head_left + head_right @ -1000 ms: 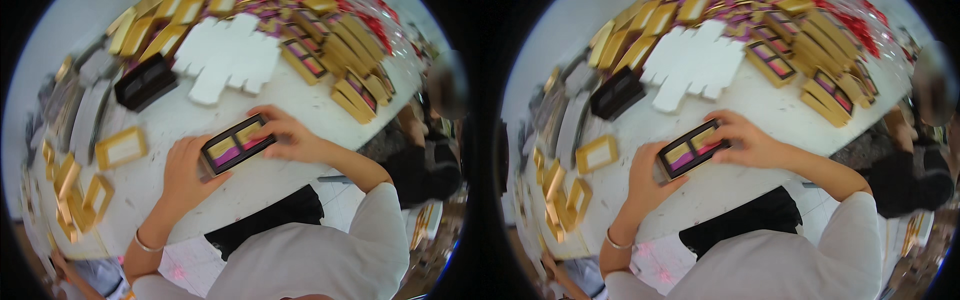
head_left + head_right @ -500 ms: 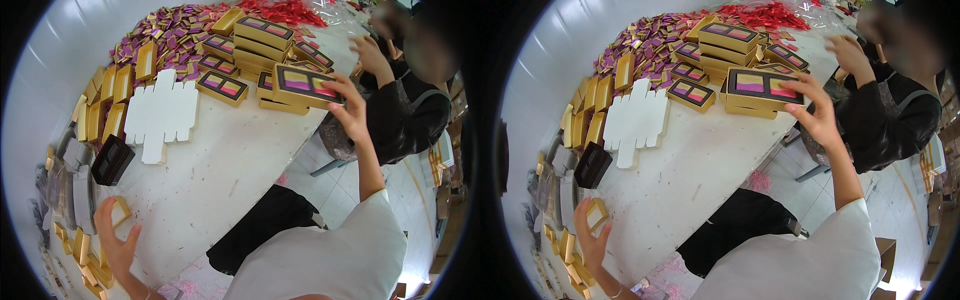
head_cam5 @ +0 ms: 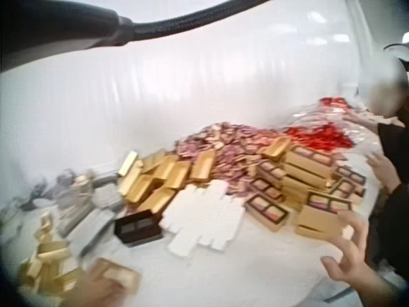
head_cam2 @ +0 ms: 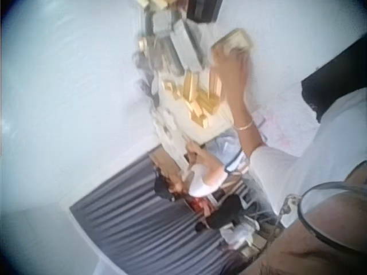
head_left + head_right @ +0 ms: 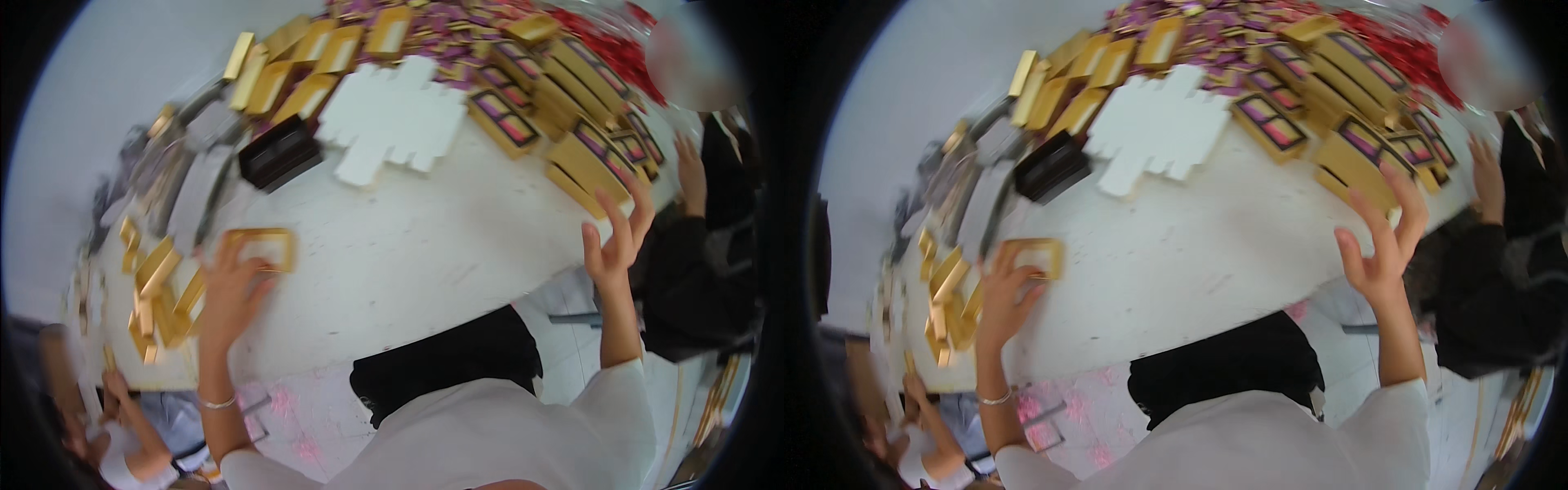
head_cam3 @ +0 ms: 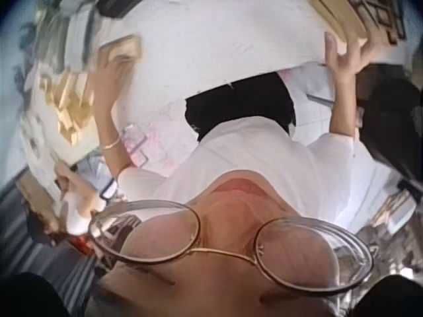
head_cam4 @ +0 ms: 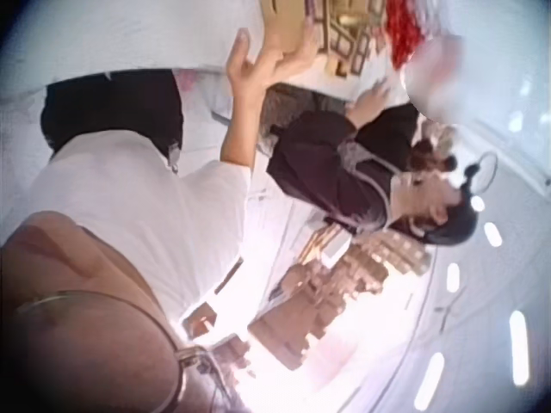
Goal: The person assembles small rectangular cosmetic compacts by placing a black plastic tray into a gold cardboard box, adding a purple and yellow paper insert, and closing the lid. The process is repeated for multiple units on a white table.
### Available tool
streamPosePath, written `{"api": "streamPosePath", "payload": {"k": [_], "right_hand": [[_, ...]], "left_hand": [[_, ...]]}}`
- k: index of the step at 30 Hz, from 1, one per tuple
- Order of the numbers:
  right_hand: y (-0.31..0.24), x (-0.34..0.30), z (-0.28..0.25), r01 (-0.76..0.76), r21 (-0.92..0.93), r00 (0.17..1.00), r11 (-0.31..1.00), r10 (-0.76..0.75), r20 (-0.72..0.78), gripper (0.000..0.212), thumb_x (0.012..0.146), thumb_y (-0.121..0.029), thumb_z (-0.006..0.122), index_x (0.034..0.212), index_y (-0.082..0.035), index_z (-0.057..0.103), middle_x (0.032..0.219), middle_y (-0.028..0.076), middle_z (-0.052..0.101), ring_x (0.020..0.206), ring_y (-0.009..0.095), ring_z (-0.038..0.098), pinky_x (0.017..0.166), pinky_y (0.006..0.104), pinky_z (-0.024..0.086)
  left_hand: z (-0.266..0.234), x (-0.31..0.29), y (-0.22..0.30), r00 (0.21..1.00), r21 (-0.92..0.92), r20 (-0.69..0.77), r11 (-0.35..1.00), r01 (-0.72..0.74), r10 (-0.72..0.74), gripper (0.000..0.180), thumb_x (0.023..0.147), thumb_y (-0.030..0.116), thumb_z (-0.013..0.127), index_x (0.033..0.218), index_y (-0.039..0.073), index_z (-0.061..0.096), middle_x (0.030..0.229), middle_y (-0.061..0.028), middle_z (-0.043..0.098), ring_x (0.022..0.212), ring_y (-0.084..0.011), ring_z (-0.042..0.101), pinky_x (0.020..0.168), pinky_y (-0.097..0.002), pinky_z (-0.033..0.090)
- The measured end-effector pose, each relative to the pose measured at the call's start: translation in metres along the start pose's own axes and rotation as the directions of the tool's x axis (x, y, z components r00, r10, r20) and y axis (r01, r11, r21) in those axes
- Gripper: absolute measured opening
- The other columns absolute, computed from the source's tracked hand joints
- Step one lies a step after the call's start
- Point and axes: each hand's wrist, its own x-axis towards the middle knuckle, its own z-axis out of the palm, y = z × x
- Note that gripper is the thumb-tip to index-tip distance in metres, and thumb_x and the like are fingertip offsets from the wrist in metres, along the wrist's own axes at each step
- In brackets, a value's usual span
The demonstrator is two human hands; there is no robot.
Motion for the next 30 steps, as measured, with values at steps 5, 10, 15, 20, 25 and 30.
{"api": "streamPosePath", "payload": {"k": [5,10,15,20,25,30], "right_hand": [[-0.061,0.022,0.05,0.092,0.496,0.938,0.863,-0.243,0.248,0.037,0.073,-0.018,0.073,0.106,-0.003,0.064,0.125,0.023,0.05,0.113,0.038,0.05,0.093,0.0453,0.041],[-0.092,0.07,0.091,0.15,0.606,0.896,0.781,-0.366,0.25,0.038,0.069,-0.014,0.075,0.103,-0.002,0.063,0.123,0.02,0.052,0.111,0.037,0.051,0.09,0.0424,0.044],[-0.065,0.109,0.096,0.265,0.303,0.87,0.915,-0.362,0.334,0.02,0.072,-0.009,0.068,0.091,-0.003,0.063,0.1,0.012,0.059,0.097,0.029,0.056,0.081,0.0391,0.046],[0.021,0.156,0.175,0.086,-0.136,0.64,0.987,0.05,0.767,0.013,0.081,-0.011,0.06,0.09,-0.002,0.062,0.094,0.013,0.062,0.092,0.032,0.058,0.078,0.0414,0.047],[0.064,0.174,0.251,0.049,-0.103,0.577,0.994,0.056,0.815,0.026,0.08,-0.017,0.061,0.101,-0.001,0.062,0.102,0.017,0.063,0.099,0.034,0.058,0.084,0.0417,0.047],[0.082,0.177,0.301,-0.056,-0.094,0.544,0.994,0.109,0.832,0.033,0.08,-0.015,0.059,0.11,0.0,0.061,0.108,0.02,0.063,0.1,0.035,0.06,0.088,0.0406,0.047]], "left_hand": [[0.028,0.015,0.079,0.971,-0.15,-0.161,0.968,-0.203,0.179,0.014,0.073,0.02,0.073,0.08,0.013,0.064,0.091,-0.0019,0.058,0.094,-0.0183,0.057,0.107,-0.0603,0.022],[0.021,0.039,0.126,0.909,-0.086,-0.275,0.933,-0.348,0.314,0.04,0.067,0.034,0.077,0.097,0.011,0.063,0.102,-0.0063,0.057,0.097,-0.0216,0.054,0.105,-0.0575,0.026],[-0.016,0.014,0.096,0.967,-0.183,-0.213,0.966,-0.182,0.142,0.072,0.063,0.042,0.078,0.121,0.008,0.054,0.113,-0.0119,0.054,0.096,-0.0258,0.052,0.093,-0.0462,0.035],[0.019,0.006,0.083,0.996,-0.415,-0.003,0.906,-0.082,0.089,0.078,0.065,0.031,0.08,0.129,0.003,0.046,0.118,-0.0144,0.053,0.103,-0.0304,0.051,0.088,-0.0392,0.039],[0.036,0.04,0.08,0.957,-0.499,-0.22,0.822,-0.276,0.188,0.076,0.065,0.024,0.081,0.128,0.003,0.046,0.116,-0.0135,0.055,0.103,-0.0297,0.051,0.088,-0.0378,0.04],[0.039,0.046,0.07,0.98,-0.565,-0.151,0.802,-0.194,0.13,0.071,0.062,0.022,0.084,0.122,0.004,0.051,0.11,-0.0113,0.058,0.101,-0.0296,0.052,0.088,-0.038,0.04]]}}
